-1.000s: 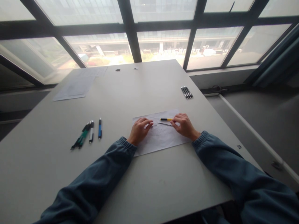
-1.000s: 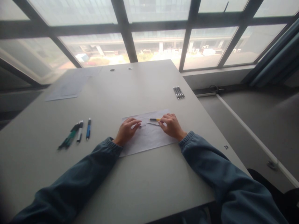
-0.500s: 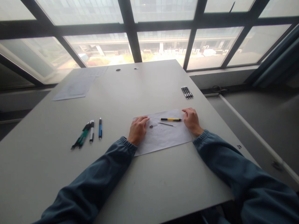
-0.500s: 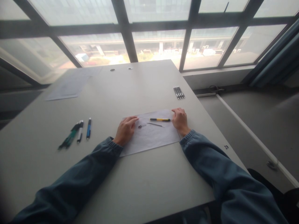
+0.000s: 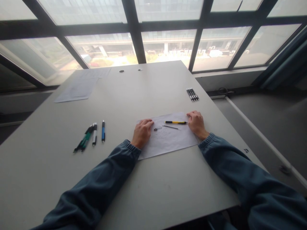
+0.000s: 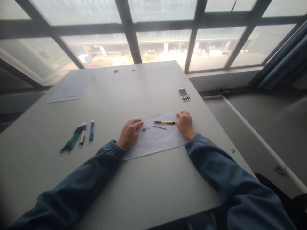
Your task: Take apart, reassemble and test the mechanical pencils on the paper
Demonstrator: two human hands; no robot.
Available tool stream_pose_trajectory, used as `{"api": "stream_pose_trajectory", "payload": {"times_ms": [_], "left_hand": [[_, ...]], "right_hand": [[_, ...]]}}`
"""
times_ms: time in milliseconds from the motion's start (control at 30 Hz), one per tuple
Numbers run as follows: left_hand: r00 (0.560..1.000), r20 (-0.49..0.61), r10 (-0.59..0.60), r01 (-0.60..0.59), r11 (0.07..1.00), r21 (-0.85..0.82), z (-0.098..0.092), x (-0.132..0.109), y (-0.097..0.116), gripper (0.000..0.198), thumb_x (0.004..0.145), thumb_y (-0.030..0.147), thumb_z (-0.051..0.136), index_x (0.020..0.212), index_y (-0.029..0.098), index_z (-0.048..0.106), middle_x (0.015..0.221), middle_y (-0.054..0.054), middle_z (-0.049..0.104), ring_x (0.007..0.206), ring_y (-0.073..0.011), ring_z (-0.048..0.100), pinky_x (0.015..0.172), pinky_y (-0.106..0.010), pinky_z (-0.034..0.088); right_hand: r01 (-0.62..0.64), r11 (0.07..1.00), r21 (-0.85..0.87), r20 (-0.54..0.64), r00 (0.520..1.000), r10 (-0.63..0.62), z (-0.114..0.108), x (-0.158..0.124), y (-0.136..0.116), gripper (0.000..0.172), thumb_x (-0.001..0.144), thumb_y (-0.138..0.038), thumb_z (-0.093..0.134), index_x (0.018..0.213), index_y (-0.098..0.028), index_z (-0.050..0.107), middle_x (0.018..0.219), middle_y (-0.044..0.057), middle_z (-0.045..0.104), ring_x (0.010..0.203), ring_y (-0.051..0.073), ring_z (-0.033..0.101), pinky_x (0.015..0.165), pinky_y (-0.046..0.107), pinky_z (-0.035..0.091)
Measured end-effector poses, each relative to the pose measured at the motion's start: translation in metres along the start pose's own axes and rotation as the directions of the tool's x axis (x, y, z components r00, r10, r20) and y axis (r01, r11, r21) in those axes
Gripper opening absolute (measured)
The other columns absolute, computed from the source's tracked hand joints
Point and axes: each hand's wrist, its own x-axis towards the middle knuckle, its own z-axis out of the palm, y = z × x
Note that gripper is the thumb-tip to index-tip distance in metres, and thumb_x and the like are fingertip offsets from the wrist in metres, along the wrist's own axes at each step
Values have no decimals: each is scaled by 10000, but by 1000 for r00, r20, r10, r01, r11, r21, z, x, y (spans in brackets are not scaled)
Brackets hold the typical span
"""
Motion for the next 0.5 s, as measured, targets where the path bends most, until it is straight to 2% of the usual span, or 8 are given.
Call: {"api": "stream_pose_trajectory", "payload": {"times_ms": [500], "left_hand": [[1000, -22, 3, -3, 1000, -18, -2, 1, 2, 363, 890, 78, 505, 1148, 231, 711, 1266, -86, 664, 1181, -291, 577, 1016, -472, 486]], "right_hand": [[13, 1000, 4, -14, 1000, -12, 1, 0, 1, 316, 880, -93, 457, 992, -172, 742, 1017, 145, 665, 963, 305, 534, 841, 433, 442]]}}
